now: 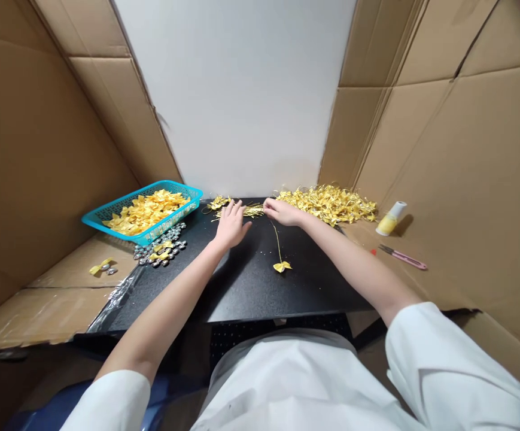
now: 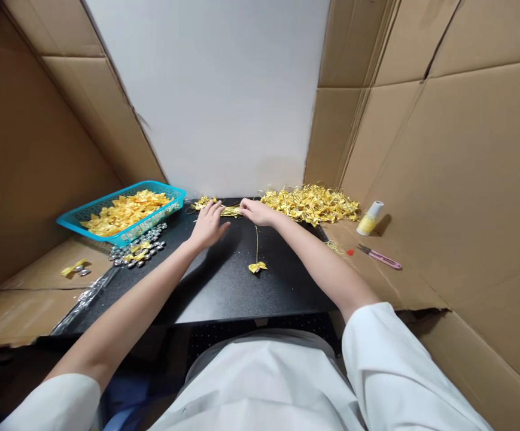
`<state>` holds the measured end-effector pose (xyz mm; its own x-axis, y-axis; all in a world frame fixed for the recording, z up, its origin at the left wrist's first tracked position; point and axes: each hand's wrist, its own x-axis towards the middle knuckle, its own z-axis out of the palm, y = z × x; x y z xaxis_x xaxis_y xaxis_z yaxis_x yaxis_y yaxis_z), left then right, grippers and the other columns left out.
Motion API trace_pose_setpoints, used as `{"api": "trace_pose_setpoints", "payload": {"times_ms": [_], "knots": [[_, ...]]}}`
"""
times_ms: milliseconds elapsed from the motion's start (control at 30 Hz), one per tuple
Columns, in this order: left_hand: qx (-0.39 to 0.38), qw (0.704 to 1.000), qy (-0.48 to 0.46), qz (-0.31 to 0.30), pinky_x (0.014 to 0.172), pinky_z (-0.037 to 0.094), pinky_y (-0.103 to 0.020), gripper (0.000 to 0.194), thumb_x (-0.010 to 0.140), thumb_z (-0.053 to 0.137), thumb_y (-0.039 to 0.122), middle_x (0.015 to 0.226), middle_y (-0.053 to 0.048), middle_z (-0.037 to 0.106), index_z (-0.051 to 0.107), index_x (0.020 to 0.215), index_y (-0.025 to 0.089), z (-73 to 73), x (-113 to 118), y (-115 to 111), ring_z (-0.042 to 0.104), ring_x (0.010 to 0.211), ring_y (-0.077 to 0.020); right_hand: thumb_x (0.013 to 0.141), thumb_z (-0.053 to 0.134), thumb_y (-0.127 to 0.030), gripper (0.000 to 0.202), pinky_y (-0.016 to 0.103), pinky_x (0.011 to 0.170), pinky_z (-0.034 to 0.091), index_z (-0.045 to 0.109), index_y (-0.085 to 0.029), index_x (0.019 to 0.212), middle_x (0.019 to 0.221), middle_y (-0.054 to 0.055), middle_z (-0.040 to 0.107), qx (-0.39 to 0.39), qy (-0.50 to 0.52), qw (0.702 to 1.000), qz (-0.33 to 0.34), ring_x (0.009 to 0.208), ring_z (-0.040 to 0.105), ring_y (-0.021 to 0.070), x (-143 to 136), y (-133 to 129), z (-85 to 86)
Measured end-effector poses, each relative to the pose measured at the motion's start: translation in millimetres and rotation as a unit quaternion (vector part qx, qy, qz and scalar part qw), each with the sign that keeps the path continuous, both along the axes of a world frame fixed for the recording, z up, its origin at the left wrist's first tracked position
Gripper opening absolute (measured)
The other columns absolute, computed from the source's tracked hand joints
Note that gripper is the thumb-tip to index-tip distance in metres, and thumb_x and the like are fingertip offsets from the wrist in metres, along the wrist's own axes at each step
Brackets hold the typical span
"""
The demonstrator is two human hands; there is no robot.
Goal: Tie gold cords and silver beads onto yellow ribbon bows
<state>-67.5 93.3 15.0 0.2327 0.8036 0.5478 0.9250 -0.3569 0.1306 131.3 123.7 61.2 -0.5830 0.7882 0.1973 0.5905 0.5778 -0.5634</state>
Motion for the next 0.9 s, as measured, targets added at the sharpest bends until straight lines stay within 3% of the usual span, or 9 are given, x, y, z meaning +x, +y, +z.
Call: {"api": "trace_pose_setpoints", "payload": {"times_ms": [67, 167, 300, 400, 500, 667, 767, 900], "knots": [[-0.013, 0.999, 0.027, -0.045, 0.104, 0.034, -0.047, 0.024, 0.092, 0.044, 0.026, 0.119, -0.015, 0.063, 0.064, 0.101, 0.015, -3.5, 1, 3, 0.05, 0.122, -0.0297, 0.09, 0.042, -0.018, 0.01, 0.023, 0.065, 0.036, 0.048, -0.018, 0.081, 0.071, -0.003, 0.051, -0.019, 0.013, 1.0, 0.001, 0.067, 0.046, 0.011, 13, -13, -1.8], [-0.059, 0.989, 0.085, -0.109, 0.089, 0.043, -0.037, 0.034, 0.096, 0.035, 0.028, 0.094, -0.011, 0.069, 0.066, 0.086, 0.017, 0.1, 11, -5, 0.06, 0.098, -0.0244, 0.091, 0.041, -0.021, 0.011, 0.024, 0.065, 0.035, 0.049, -0.018, 0.084, 0.071, -0.004, 0.049, -0.016, 0.033, 0.999, -0.037, 0.065, 0.044, 0.0111, 30, -32, -14.0], [-0.093, 0.981, 0.165, -0.052, 0.079, 0.042, -0.039, 0.039, 0.096, 0.032, 0.03, 0.081, -0.013, 0.071, 0.067, 0.087, 0.015, 10.2, 35, -25, 0.065, 0.086, -0.0276, 0.09, 0.052, -0.03, 0.013, 0.027, 0.069, 0.035, 0.054, -0.018, 0.095, 0.071, -0.003, 0.055, 0.041, -0.005, 0.995, -0.089, 0.067, 0.048, 0.013, 40, -52, -32.2], [-0.101, 0.978, 0.18, 0.002, 0.076, 0.041, -0.038, 0.04, 0.096, 0.029, 0.028, 0.082, -0.016, 0.071, 0.066, 0.09, 0.012, 10.7, 53, -34, 0.068, 0.082, -0.0287, 0.094, 0.046, -0.027, 0.017, 0.032, 0.081, 0.033, 0.06, -0.018, 0.092, 0.086, 0.004, 0.065, 0.129, -0.097, 0.981, -0.112, 0.082, 0.056, 0.0171, 37, -61, -40.7], [-0.115, 0.982, 0.145, 0.035, 0.072, 0.041, -0.036, 0.042, 0.097, 0.027, 0.031, 0.087, -0.016, 0.072, 0.065, 0.093, 0.013, 3.2, 62, -35, 0.068, 0.084, -0.0286, 0.098, 0.039, -0.025, 0.027, 0.034, 0.086, 0.031, 0.063, -0.017, 0.09, 0.096, 0.007, 0.067, 0.165, -0.16, 0.967, -0.108, 0.093, 0.057, 0.0198, 31, -64, -47.2], [-0.12, 0.986, 0.104, 0.057, 0.068, 0.041, -0.034, 0.037, 0.096, 0.03, 0.029, 0.093, -0.015, 0.071, 0.063, 0.097, 0.013, -12.4, 61, -33, 0.067, 0.089, -0.0284, 0.099, 0.038, -0.031, 0.028, 0.031, 0.079, 0.031, 0.064, -0.019, 0.095, 0.099, 0.006, 0.068, 0.145, -0.128, 0.977, -0.093, 0.096, 0.058, 0.0183, 24, -70, -57.2], [-0.098, 0.989, 0.101, 0.055, 0.07, 0.04, -0.035, 0.037, 0.097, 0.029, 0.027, 0.091, -0.015, 0.07, 0.063, 0.099, 0.012, -16.7, 60, -35, 0.066, 0.088, -0.0281, 0.096, 0.046, -0.035, 0.025, 0.031, 0.078, 0.031, 0.064, -0.019, 0.094, 0.094, 0.005, 0.069, 0.137, -0.119, 0.976, -0.12, 0.092, 0.058, 0.0189, 20, -74, -61.9], [-0.017, 0.993, 0.1, 0.053, 0.08, 0.038, -0.041, 0.042, 0.097, 0.03, 0.032, 0.096, -0.016, 0.068, 0.068, 0.089, 0.015, -17.3, 60, -39, 0.059, 0.098, -0.0303, 0.096, 0.044, -0.028, 0.026, 0.034, 0.079, 0.033, 0.068, -0.018, 0.092, 0.1, 0.009, 0.067, 0.192, -0.14, 0.955, -0.176, 0.099, 0.054, 0.0222, 20, -74, -65.6]]}}
